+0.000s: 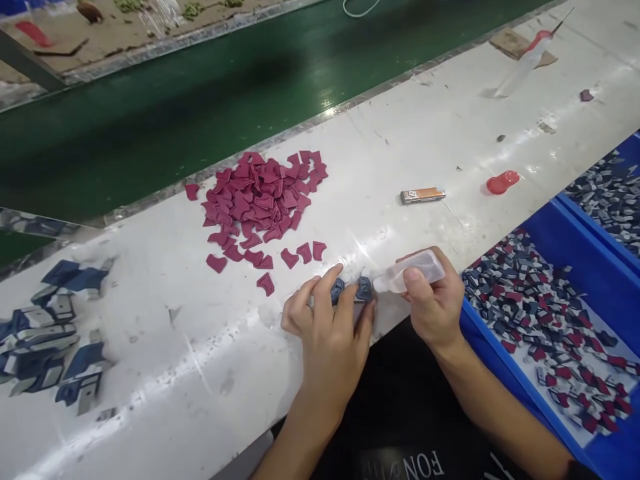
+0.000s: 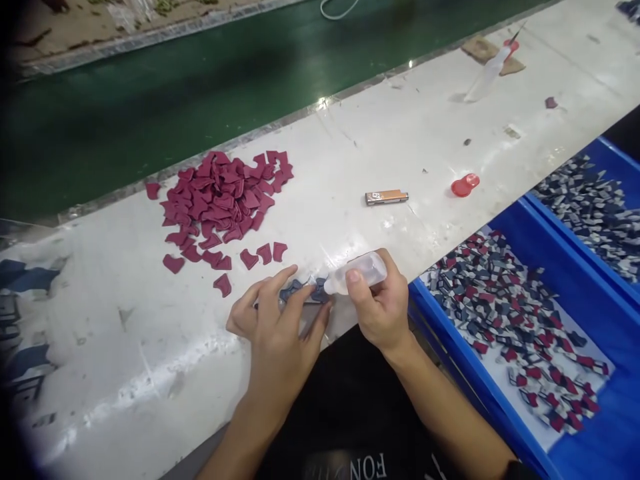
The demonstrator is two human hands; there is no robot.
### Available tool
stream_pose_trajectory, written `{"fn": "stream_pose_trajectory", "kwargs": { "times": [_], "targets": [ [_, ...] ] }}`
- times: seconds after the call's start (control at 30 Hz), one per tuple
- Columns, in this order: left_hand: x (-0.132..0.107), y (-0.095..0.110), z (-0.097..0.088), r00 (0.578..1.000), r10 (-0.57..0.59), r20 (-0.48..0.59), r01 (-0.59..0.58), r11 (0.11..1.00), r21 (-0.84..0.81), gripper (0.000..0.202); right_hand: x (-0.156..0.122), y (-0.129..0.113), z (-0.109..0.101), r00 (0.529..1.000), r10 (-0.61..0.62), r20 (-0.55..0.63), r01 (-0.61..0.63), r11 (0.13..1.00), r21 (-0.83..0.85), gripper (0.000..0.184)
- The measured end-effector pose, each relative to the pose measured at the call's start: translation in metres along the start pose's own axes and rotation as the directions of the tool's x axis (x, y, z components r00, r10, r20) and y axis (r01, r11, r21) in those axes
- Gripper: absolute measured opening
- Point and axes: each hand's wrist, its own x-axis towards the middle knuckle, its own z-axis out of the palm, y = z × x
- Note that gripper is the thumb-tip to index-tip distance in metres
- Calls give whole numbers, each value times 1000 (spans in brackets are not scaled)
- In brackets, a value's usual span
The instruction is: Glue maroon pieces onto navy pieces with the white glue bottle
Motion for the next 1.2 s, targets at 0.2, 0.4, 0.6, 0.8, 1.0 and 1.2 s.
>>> {"fn": "stream_pose_trajectory", "kwargs": {
  "times": [0.2, 0.4, 0.6, 0.8, 1.0, 1.2],
  "targets": [
    [0, 0, -1, 999, -4, 35, 4, 1000, -7, 17, 0, -2, -1, 1000, -14, 21, 15, 998, -61, 28],
    [0, 0, -1, 999, -1, 43, 1, 1000, -11, 17, -1, -3, -1, 1000, -16, 26, 18, 996, -85, 28],
    [0, 0, -1, 999, -7, 37, 8, 1000, -18, 17, 0, -7, -6, 998, -45, 45, 51, 990, -128, 26],
    [1, 0, 0, 999, -5, 35, 6, 1000, -26, 16, 1, -11, -14, 995, -99, 33, 104, 973, -204, 26],
    [0, 0, 1, 999, -8, 42, 9, 1000, -19, 15, 4, -11, -10, 991, -137, -12, 130, 962, -238, 31],
    [0, -1, 1, 999, -2, 36, 4, 999, -53, 15, 10, -8, -3, 990, -131, -52, 115, 962, -247, 31]
  ]
}}
